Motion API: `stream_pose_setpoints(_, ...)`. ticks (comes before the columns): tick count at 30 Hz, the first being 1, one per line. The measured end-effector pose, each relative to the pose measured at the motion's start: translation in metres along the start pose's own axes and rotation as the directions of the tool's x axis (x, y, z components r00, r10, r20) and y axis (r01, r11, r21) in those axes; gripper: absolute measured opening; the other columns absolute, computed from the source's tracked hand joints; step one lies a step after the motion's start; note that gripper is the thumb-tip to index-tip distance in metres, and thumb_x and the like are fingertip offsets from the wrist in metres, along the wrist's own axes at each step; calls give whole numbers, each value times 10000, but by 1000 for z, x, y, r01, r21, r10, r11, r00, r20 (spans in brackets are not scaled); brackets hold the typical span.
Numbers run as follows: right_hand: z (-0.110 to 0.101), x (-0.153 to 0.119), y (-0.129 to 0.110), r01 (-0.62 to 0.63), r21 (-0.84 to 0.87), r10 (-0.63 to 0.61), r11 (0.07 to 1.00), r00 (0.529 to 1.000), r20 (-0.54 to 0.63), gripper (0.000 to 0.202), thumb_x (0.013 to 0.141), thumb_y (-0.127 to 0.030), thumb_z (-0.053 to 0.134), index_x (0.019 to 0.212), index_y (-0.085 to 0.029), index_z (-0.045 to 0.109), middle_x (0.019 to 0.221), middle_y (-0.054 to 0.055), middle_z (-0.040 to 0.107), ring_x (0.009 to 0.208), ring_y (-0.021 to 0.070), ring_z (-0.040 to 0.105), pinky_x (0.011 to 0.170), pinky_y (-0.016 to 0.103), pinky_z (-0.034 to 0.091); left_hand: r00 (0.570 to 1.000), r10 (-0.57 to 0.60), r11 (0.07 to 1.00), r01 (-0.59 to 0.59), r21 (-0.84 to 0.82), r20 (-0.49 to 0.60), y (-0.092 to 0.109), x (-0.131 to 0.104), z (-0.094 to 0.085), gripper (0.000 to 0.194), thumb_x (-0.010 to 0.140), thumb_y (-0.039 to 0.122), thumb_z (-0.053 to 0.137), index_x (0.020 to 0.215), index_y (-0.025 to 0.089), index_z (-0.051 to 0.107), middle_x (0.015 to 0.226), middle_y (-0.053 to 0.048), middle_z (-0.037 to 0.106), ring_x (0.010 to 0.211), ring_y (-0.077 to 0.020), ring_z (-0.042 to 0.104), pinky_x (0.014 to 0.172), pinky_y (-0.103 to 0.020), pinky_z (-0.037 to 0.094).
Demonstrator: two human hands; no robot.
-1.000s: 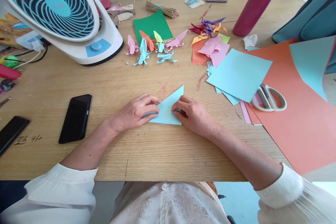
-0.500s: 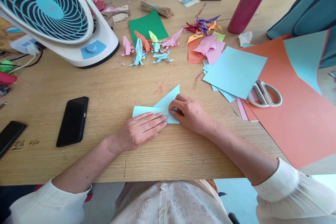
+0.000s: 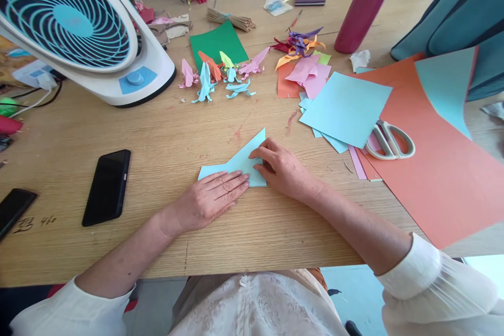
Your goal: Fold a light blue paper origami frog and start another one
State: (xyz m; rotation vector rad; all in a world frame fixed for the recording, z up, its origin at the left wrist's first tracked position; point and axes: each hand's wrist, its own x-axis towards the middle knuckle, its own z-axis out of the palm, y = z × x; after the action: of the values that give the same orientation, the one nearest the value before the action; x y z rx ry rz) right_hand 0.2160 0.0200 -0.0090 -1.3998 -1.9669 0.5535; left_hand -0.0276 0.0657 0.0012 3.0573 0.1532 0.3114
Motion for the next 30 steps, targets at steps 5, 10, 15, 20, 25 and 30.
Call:
stream_pose_setpoints(5, -10, -13, 0, 62, -20, -62, 998, 997, -33, 243, 887, -126, 496, 1085, -210, 611, 1157, 117, 544, 801, 167, 603, 742, 342, 529, 1000, -11, 1000, 11, -25, 11, -1, 0, 0, 420, 965, 167, 434, 1381, 112, 459, 1426, -120, 501, 1338, -233, 460, 1088, -431, 451)
stream_pose_setpoints(10, -14, -39, -7, 191, -110, -179, 975, 977, 114, 373, 915, -99, 427, 1234, -220, 576, 1221, 129, 576, 1122, 242, 574, 933, 417, 507, 1000, -8, 1000, 8, -31, 8, -2, -1, 2, 436, 971, 182, 429, 1405, 142, 440, 1436, -106, 492, 1344, -236, 452, 1091, -429, 442)
stream_pose_setpoints(15, -15, -49, -8, 236, -169, -208, 957, 963, 171, 439, 925, -77, 409, 1328, -201, 531, 1286, 144, 569, 1174, 247, 555, 970, 440, 488, 1000, -9, 1000, 9, -10, 11, -2, -2, 2, 436, 968, 176, 436, 1400, 116, 441, 1439, -104, 489, 1338, -240, 460, 1089, -431, 441)
stream_pose_setpoints(20, -17, -49, -5, 294, -204, -255, 934, 946, 199, 445, 944, -100, 396, 1355, -217, 517, 1306, 147, 568, 1140, 251, 579, 932, 445, 501, 1000, -7, 1000, 8, -5, 10, -1, -2, 3, 435, 966, 173, 439, 1398, 116, 441, 1443, -98, 486, 1344, -239, 452, 1097, -430, 430)
stream_pose_setpoints(25, -17, -50, -3, 352, -269, -286, 897, 923, 256, 407, 954, -128, 405, 1336, -183, 532, 1320, 169, 548, 1119, 268, 568, 911, 457, 491, 1000, -10, 1000, 10, -3, 17, -2, -3, 4, 440, 971, 178, 428, 1408, 125, 429, 1455, -90, 471, 1356, -236, 435, 1109, -420, 415)
stream_pose_setpoints(30, -16, -51, -1, 359, -287, -287, 888, 921, 265, 403, 954, -123, 407, 1337, -165, 525, 1332, 175, 535, 1122, 266, 555, 922, 460, 480, 999, -20, 1000, 21, -3, 26, -2, -3, 6, 441, 977, 185, 421, 1415, 132, 421, 1459, -90, 468, 1363, -235, 426, 1113, -423, 408)
